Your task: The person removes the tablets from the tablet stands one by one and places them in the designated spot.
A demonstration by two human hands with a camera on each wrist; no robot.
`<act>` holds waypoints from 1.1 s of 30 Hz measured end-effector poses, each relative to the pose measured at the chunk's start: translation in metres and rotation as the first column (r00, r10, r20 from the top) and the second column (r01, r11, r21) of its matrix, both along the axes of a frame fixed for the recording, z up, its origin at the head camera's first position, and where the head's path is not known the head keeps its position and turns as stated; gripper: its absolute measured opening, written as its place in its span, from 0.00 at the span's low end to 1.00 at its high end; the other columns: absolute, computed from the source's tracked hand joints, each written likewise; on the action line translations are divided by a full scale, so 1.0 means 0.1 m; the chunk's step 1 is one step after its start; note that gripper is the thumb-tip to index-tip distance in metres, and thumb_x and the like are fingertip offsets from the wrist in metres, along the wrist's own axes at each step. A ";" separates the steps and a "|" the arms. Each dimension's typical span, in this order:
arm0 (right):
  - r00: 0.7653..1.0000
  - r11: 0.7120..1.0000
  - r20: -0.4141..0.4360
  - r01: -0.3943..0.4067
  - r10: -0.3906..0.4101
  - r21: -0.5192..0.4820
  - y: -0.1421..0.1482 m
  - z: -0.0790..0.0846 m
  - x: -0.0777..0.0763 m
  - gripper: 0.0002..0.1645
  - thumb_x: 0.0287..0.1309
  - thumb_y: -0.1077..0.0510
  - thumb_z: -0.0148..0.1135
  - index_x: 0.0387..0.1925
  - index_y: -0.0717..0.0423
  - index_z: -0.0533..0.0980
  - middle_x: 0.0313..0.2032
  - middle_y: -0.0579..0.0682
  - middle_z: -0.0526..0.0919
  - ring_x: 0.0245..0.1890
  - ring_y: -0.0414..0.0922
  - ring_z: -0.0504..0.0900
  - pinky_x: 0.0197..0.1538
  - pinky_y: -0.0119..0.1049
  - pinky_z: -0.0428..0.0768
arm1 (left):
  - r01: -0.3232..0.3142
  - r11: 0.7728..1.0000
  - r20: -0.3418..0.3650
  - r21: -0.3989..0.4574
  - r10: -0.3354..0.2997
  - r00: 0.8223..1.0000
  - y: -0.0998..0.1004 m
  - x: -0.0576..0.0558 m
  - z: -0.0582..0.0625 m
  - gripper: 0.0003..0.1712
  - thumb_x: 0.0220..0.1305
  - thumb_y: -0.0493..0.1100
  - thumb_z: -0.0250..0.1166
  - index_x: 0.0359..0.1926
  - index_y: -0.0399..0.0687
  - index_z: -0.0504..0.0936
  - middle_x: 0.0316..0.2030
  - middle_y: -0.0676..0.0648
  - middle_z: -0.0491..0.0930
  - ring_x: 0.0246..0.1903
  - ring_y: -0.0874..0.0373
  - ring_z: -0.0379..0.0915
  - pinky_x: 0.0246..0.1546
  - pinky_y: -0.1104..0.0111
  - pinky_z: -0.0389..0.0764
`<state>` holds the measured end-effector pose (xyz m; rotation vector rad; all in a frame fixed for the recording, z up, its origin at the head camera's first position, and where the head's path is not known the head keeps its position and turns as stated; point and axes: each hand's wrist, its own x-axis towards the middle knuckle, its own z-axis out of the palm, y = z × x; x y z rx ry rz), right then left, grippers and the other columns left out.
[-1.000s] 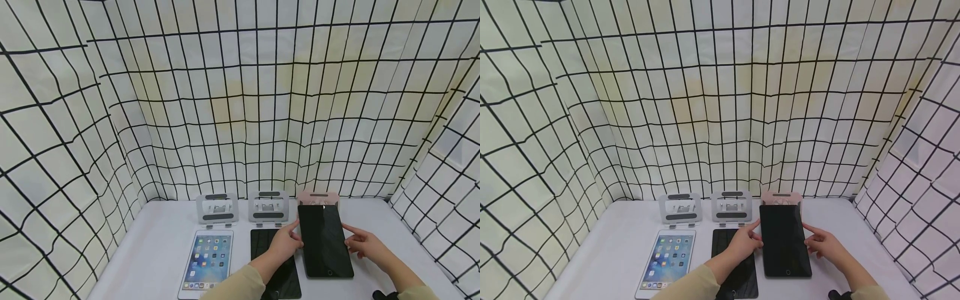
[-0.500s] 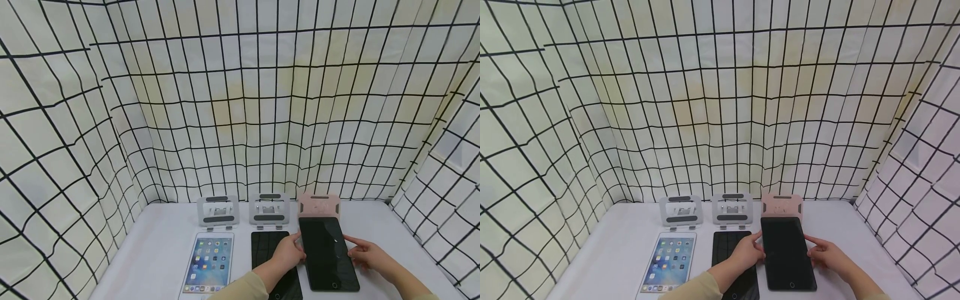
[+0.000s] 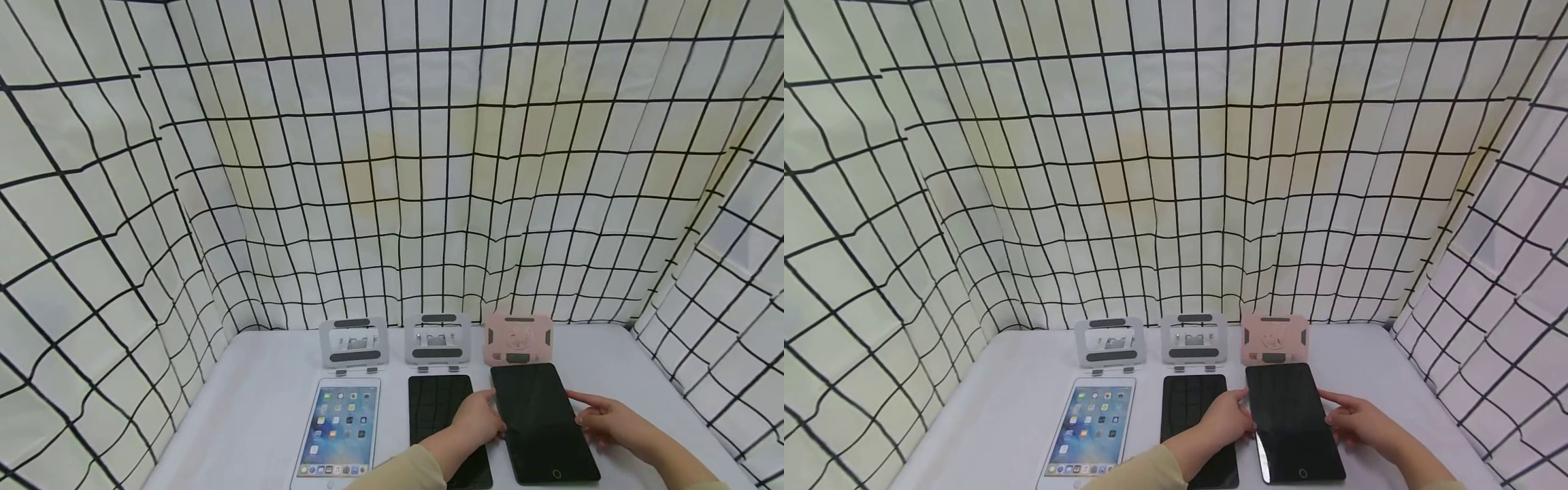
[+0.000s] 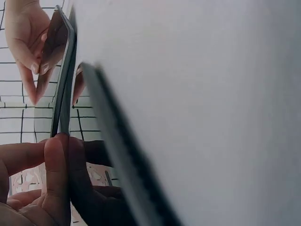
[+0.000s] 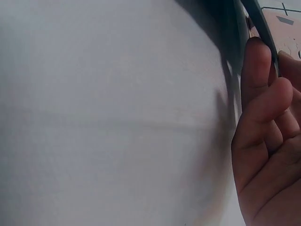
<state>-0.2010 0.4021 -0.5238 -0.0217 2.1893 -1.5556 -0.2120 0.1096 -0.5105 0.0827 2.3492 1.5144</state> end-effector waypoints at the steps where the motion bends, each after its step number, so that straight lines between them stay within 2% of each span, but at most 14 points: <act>1: 1.000 1.000 0.003 -0.006 0.006 -0.008 0.01 0.00 0.01 0.45 0.66 0.55 0.61 0.74 0.68 0.51 0.35 0.52 0.82 0.29 0.45 0.78 0.30 0.35 0.77 | -0.003 1.000 0.006 -0.005 0.003 1.000 0.01 0.01 0.00 0.36 0.54 0.26 0.69 0.66 0.40 0.73 0.16 0.50 0.76 0.13 0.62 0.71 0.17 0.71 0.74; 5: 0.999 0.999 0.011 -0.031 0.031 -0.024 0.03 0.01 0.03 0.44 0.68 0.55 0.60 0.74 0.70 0.51 0.35 0.52 0.81 0.29 0.45 0.78 0.29 0.35 0.77 | 0.002 1.000 0.021 -0.012 -0.002 1.000 0.03 0.02 0.01 0.36 0.53 0.25 0.69 0.65 0.37 0.74 0.15 0.49 0.78 0.12 0.62 0.72 0.17 0.71 0.76; 11: 0.998 0.998 0.035 -0.054 0.055 -0.046 0.05 0.01 0.03 0.42 0.68 0.56 0.58 0.73 0.70 0.51 0.35 0.52 0.82 0.28 0.44 0.78 0.29 0.34 0.77 | 0.061 0.994 0.017 -0.088 -0.060 0.998 0.04 0.00 0.04 0.35 0.51 0.26 0.71 0.62 0.33 0.75 0.14 0.48 0.79 0.11 0.61 0.72 0.17 0.70 0.77; 15: 0.998 0.997 0.041 -0.053 0.056 -0.059 0.07 0.00 0.03 0.41 0.68 0.57 0.57 0.73 0.71 0.52 0.34 0.52 0.82 0.29 0.43 0.78 0.30 0.34 0.77 | 0.093 0.987 0.019 -0.128 -0.091 0.996 0.05 -0.01 0.07 0.33 0.51 0.28 0.72 0.60 0.33 0.76 0.13 0.48 0.79 0.13 0.59 0.76 0.19 0.69 0.78; 20: 0.997 0.996 0.049 -0.053 0.056 -0.068 0.09 -0.02 0.04 0.40 0.69 0.59 0.56 0.72 0.72 0.52 0.33 0.51 0.81 0.28 0.43 0.78 0.30 0.34 0.77 | 0.110 0.984 0.044 -0.142 -0.105 0.993 0.06 -0.02 0.09 0.31 0.51 0.28 0.73 0.59 0.32 0.77 0.13 0.48 0.80 0.15 0.57 0.80 0.20 0.68 0.79; 24: 0.998 0.997 0.043 -0.046 0.049 -0.064 0.08 -0.03 0.04 0.41 0.68 0.60 0.57 0.73 0.72 0.51 0.34 0.52 0.81 0.28 0.43 0.78 0.29 0.34 0.78 | 0.117 0.983 0.066 -0.138 -0.109 0.992 0.06 -0.03 0.09 0.31 0.52 0.28 0.72 0.59 0.34 0.77 0.14 0.47 0.80 0.13 0.59 0.77 0.20 0.69 0.78; 28: 0.998 0.997 0.039 -0.040 0.043 -0.059 0.08 -0.01 0.03 0.42 0.66 0.61 0.59 0.73 0.72 0.50 0.35 0.52 0.81 0.28 0.43 0.79 0.29 0.34 0.78 | 0.124 0.982 0.057 -0.141 -0.117 0.992 0.06 -0.03 0.09 0.31 0.53 0.28 0.72 0.60 0.34 0.76 0.13 0.48 0.79 0.12 0.60 0.75 0.19 0.68 0.79; 33: 0.998 0.998 0.053 -0.040 0.043 -0.049 0.09 0.01 0.04 0.42 0.66 0.60 0.60 0.73 0.71 0.51 0.34 0.52 0.81 0.28 0.43 0.79 0.30 0.34 0.78 | 0.149 0.956 0.001 -0.254 -0.154 0.988 0.05 -0.04 0.08 0.31 0.52 0.33 0.75 0.59 0.38 0.79 0.11 0.51 0.77 0.12 0.61 0.74 0.24 0.71 0.77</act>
